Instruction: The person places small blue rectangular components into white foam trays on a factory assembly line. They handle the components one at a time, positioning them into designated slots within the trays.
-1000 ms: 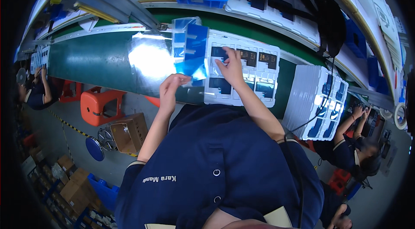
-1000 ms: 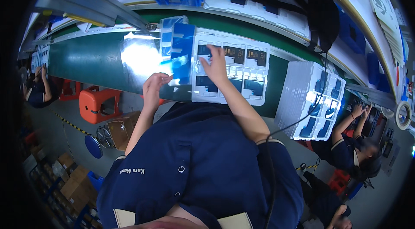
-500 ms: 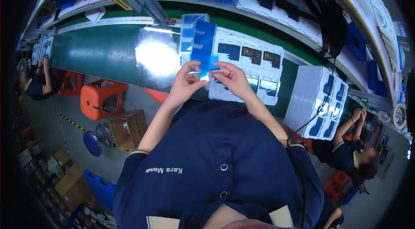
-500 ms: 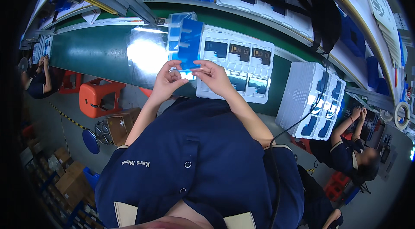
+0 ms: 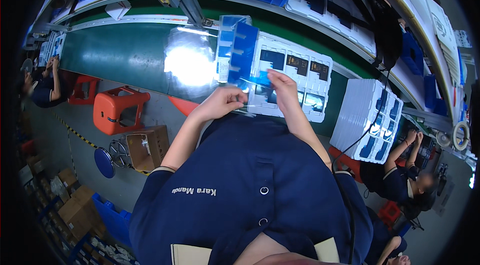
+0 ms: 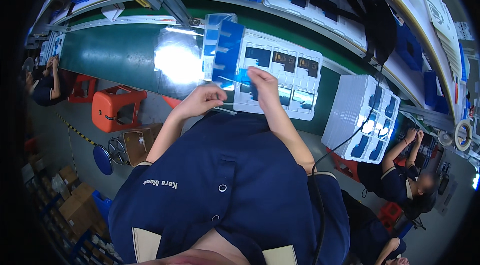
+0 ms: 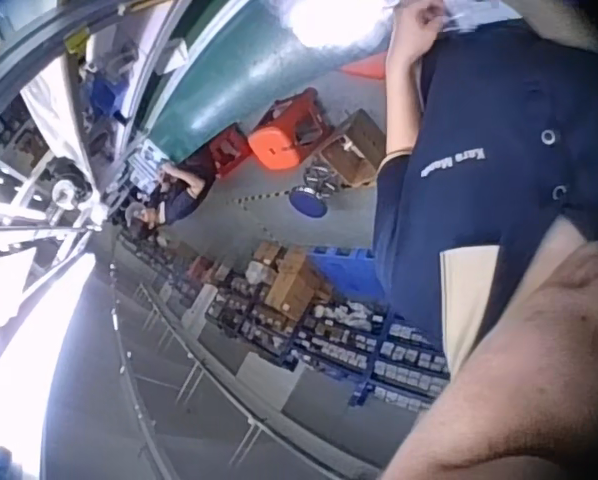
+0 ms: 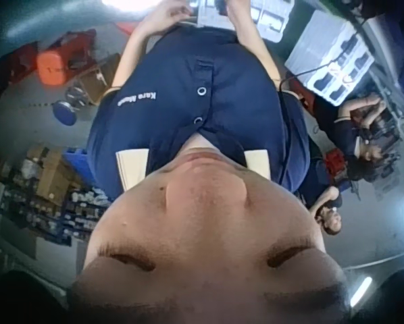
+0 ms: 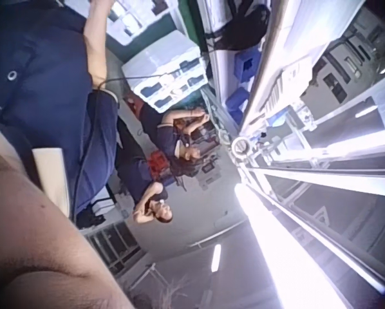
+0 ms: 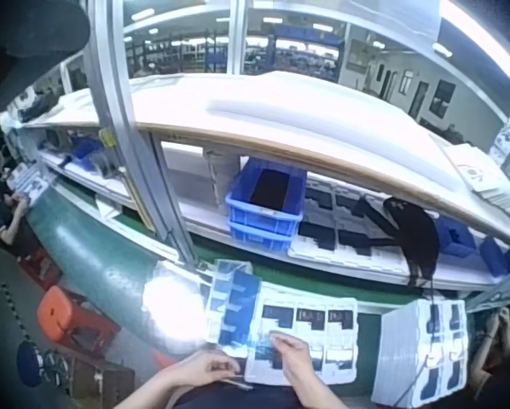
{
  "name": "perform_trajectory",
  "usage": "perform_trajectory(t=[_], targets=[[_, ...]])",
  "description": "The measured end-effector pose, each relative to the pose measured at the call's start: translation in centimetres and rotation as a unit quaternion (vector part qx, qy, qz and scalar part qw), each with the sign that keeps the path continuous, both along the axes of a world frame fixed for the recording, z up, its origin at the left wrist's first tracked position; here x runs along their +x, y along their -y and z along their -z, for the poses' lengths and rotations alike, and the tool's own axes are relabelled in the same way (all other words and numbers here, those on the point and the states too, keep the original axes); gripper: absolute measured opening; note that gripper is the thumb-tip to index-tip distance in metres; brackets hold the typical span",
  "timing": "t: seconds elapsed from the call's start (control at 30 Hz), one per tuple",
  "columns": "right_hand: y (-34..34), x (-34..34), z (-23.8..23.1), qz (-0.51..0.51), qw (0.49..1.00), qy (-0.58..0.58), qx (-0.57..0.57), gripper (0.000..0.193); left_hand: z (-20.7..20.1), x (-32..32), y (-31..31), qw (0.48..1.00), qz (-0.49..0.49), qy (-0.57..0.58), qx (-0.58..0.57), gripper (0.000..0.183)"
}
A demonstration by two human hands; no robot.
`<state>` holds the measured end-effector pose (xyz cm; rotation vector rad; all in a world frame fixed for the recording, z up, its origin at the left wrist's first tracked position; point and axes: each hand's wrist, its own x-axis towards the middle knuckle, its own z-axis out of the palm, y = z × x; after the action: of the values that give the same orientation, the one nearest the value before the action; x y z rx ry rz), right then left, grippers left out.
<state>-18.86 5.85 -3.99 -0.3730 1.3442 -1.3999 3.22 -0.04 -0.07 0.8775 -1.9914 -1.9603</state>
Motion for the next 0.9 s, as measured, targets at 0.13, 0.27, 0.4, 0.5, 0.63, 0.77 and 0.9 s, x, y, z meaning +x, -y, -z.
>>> perform_trajectory(t=[0.13, 0.27, 0.4, 0.5, 0.63, 0.77, 0.9], targets=[[-1.0, -3.3, 2.1, 0.093, 0.995, 0.012, 0.028, 0.021, 3.9, 3.9, 3.8, 0.995, -0.048, 0.09, -0.002, 0.01], [-2.4, -5.1, 1.8, 0.091, 0.996, 0.019, 0.01, 0.022, 13.1, 10.4, 10.3, 0.921, -0.358, 0.144, -0.052, 0.017], [-3.9, -7.9, 2.7, 0.017, 1.0, -0.017, 0.015, 0.033, 15.1, 11.8, 15.1, 0.861, -0.36, 0.318, -0.17, 0.02], [-4.2, -10.1, 4.8, 0.082, 0.994, -0.078, 0.0, 0.035, 12.5, 7.0, 14.4, 0.74, -0.395, 0.451, -0.306, 0.027], [-3.3, -12.5, 5.6, 0.148, 0.981, -0.128, -0.005, 0.034, 10.6, -0.7, 10.6, 0.712, -0.421, 0.279, -0.489, 0.033], [-2.0, -14.8, 6.6, 0.127, 0.958, -0.254, -0.027, 0.023, 7.6, -9.7, 4.2, 0.867, -0.081, 0.104, -0.48, 0.045], [-0.4, -16.0, 6.9, 0.114, 0.963, -0.242, -0.024, 0.025, 8.1, -15.9, 1.4, 0.865, 0.086, 0.191, -0.455, 0.081]])
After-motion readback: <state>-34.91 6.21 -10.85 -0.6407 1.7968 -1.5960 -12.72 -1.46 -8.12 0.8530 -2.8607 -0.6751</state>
